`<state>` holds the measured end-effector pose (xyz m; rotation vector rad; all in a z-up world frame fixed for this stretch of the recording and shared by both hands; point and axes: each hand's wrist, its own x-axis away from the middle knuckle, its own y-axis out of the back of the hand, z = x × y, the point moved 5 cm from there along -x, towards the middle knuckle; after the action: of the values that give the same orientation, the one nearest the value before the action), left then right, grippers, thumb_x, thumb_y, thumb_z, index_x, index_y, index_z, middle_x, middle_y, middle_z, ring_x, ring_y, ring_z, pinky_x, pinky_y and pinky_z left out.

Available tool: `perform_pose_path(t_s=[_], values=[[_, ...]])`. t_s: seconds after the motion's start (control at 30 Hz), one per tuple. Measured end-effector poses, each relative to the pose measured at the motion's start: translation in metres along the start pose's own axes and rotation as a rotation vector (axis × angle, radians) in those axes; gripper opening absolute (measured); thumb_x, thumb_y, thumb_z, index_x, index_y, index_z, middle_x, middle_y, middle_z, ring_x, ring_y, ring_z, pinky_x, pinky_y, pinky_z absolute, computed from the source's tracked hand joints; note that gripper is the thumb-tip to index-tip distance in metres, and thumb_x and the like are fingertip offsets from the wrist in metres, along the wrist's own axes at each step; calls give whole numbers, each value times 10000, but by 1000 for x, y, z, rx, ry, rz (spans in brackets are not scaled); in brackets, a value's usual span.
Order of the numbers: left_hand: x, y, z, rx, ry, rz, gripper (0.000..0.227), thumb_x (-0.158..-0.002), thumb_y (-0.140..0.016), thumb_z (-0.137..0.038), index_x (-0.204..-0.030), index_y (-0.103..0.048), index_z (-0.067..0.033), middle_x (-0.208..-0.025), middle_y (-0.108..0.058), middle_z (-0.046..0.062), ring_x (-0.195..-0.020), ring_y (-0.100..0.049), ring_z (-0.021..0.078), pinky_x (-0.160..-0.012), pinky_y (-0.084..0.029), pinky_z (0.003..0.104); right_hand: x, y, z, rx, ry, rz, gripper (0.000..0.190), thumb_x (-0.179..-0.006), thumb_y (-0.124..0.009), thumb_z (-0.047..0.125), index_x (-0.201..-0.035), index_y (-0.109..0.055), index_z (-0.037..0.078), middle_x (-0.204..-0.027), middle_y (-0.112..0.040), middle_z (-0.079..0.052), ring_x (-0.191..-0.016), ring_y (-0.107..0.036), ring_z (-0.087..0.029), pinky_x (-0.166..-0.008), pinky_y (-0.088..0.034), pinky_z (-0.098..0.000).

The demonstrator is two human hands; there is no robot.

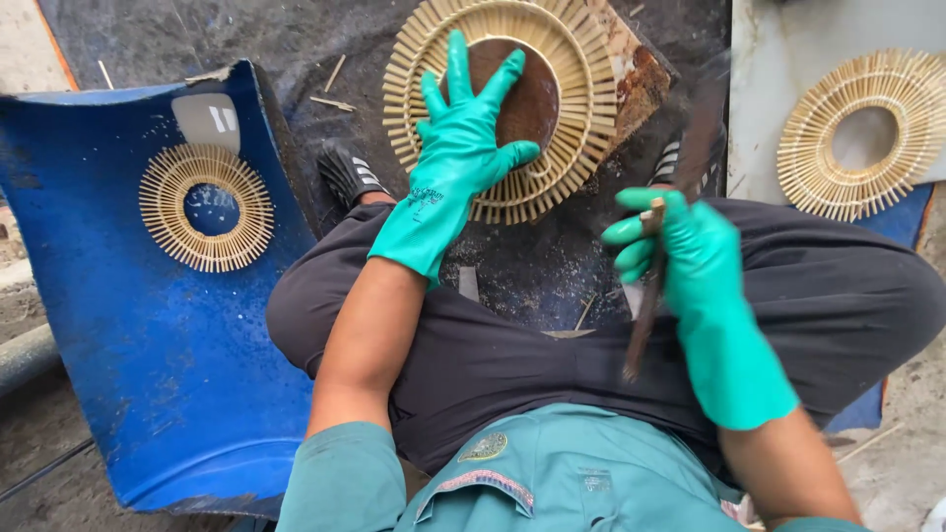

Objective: Assembling a circular bamboo decorative frame by inserting and securing wooden spokes onto a base.

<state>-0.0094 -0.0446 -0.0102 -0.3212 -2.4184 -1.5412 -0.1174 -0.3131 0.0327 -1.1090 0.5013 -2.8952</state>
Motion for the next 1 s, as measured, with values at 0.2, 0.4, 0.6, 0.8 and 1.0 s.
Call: perform_pose_path(t_s=[0.2,0.4,0.6,0.8,1.0], values=[[13,1,-9,139,123,80,1041,-813,-914,-460,-1624,-271,-352,-1711,96,187,-1391,-237,672,-998,-502,631,-72,40,89,781,187,-66,336,-1048,-812,224,-1103,-687,-83,-991,-755,-162,-798,-746,-210,-678,-614,-318],[7,-13,-4,91,27,-16,1085,-737,-950,-460,-1596,-296,-349,-1688,53,173,-1398,-303,619,-1031,-492,602,-134,59,75,917,224,-240,460,-1001,-887,254,-1092,-549,-44,-910,-719,-138,-709,-744,-180,-538,-608,-313],[7,-18,3,33,-140,-122,1099,-748,-974,-498,-1618,-319,-354,-1687,35,179,-1402,-311,623,-1153,-413,613,-156,59,51,924,311,-197,496,-1007,-910,258,-1114,-537,-50,-924,-738,-132,-705,-738,-176,-529,-602,-314],[5,-9,-1,15,-69,-8,1064,-795,-952,-508,-1628,-307,-359,-1701,30,183,-1430,-272,646,-1124,-415,610,-153,53,68,974,294,-161,448,-1020,-902,259,-1065,-577,-45,-882,-725,-131,-694,-732,-181,-531,-579,-312],[11,-9,-5,-100,-155,18,1047,-730,-962,-473,-1579,-348,-463,-1669,50,153,-1437,-186,681,-1155,-348,624,-133,32,99,750,325,-233,376,-920,-831,249,-1143,-636,17,-910,-735,-15,-619,-687,-109,-488,-557,-253]])
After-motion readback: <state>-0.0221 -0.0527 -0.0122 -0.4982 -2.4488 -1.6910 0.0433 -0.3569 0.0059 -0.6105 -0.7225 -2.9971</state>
